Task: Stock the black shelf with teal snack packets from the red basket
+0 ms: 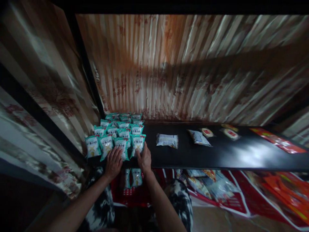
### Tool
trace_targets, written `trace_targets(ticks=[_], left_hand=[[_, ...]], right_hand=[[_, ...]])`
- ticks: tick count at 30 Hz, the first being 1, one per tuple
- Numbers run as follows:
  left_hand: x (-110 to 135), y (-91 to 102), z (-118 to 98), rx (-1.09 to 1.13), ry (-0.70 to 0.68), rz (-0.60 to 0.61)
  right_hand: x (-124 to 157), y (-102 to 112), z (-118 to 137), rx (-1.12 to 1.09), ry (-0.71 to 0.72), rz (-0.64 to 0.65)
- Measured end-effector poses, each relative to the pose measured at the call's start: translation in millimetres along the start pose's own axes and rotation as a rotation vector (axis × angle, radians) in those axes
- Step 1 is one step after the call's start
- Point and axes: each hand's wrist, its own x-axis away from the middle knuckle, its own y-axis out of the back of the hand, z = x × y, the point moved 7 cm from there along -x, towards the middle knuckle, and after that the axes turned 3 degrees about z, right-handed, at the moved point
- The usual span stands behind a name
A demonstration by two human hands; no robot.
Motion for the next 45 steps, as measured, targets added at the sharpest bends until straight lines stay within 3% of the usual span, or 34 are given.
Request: trace_targets(ticks=[4, 11, 23, 34, 40, 45], left_hand=[[0, -1.4, 0, -0.010, 0.000, -0.021], [2, -3.4, 1, -0.023, 0.005, -0.015], [0, -3.6, -2, -0.051, -0.009, -0.018], [2, -0.2, 0, 0.003, 0.025, 0.026], [1, 10.0, 0, 0.054, 0.026, -0.008], [-4, 19.4, 17, 0.068, 0.116, -0.071]], right_hand=[[3, -3, 3, -0.086, -0.081, 0.022], [0, 7, 10, -0.159, -0.028, -0.024], [-8, -15, 3, -0.122, 0.025, 0.018], [-1, -3, 10, -0.059, 0.064, -0.072], [-9, 14, 53, 0.029, 0.258, -0.153], [-19, 9, 112, 0.084, 0.504, -0.050]])
